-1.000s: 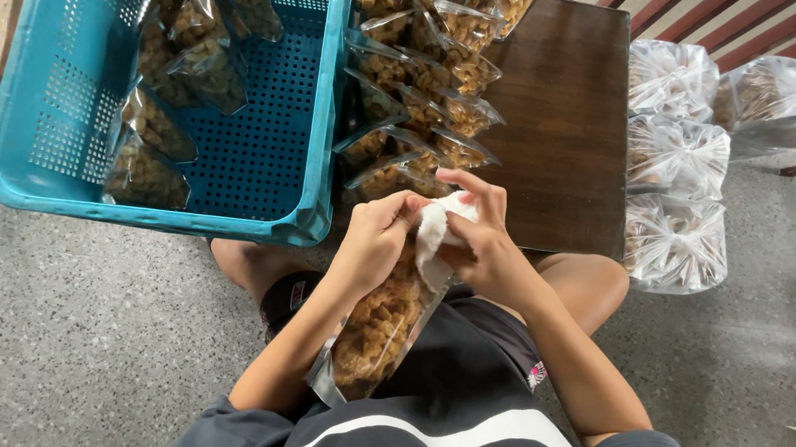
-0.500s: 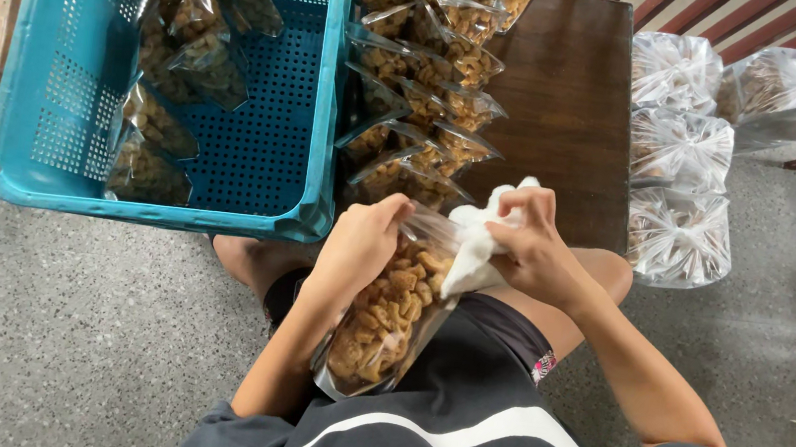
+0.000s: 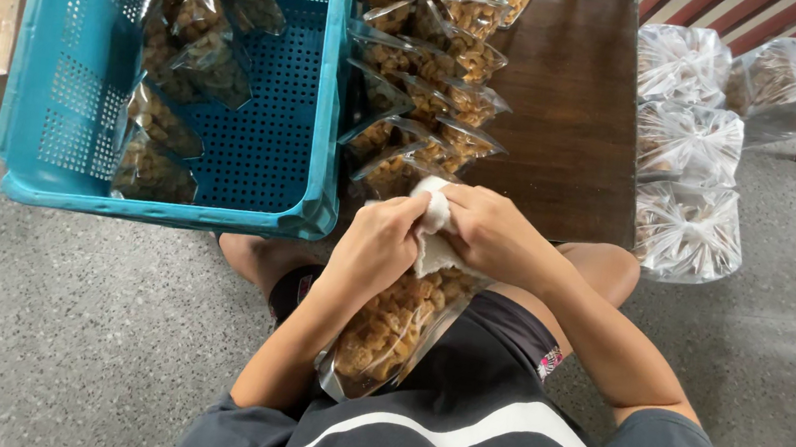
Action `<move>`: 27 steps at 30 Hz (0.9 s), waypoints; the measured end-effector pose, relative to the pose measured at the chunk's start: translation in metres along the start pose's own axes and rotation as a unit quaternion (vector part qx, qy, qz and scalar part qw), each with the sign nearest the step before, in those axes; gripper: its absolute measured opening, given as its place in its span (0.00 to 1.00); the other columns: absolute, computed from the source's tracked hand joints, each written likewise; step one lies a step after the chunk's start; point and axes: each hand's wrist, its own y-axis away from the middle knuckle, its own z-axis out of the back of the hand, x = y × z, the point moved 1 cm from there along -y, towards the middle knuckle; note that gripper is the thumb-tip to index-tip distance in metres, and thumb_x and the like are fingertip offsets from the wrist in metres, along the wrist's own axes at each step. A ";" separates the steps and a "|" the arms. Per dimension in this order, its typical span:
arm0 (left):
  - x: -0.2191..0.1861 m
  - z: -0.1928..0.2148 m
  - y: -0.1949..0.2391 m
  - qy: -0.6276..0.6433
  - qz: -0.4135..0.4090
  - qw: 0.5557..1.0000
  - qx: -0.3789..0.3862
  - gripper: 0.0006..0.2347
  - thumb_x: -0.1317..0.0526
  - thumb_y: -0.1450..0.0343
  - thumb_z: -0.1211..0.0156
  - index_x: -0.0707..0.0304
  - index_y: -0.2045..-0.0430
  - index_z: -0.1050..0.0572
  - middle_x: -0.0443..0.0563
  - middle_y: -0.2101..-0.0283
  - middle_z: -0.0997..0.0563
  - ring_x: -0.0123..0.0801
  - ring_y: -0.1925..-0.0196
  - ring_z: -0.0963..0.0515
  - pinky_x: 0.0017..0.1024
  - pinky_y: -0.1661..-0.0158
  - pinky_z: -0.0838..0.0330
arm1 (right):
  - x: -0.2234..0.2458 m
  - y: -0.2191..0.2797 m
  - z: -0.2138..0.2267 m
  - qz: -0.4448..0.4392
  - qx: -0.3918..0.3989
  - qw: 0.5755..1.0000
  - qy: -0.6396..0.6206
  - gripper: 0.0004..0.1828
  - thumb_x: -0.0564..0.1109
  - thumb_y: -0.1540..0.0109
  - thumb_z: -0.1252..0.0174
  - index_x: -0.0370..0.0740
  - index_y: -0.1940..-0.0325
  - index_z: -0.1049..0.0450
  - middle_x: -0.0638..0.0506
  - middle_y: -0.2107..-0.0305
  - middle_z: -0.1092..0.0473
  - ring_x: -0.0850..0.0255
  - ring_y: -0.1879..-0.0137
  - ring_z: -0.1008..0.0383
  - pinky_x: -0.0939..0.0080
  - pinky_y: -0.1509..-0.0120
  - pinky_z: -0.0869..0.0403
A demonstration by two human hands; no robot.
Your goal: The person picks up plastic bags filled with snacks from a blue crate and wipes the exterior of each bag with a white cloth before placing them on a wooden table.
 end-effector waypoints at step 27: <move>0.012 0.012 0.001 -0.009 0.014 0.996 -0.086 0.05 0.74 0.30 0.49 0.68 0.66 0.27 0.64 0.68 0.19 0.55 0.64 0.18 0.43 0.64 0.25 | -0.010 0.025 -0.016 -0.086 -0.040 0.995 0.026 0.16 0.39 0.43 0.39 0.32 0.53 0.29 0.42 0.45 0.40 0.48 0.44 0.31 0.50 0.41 0.28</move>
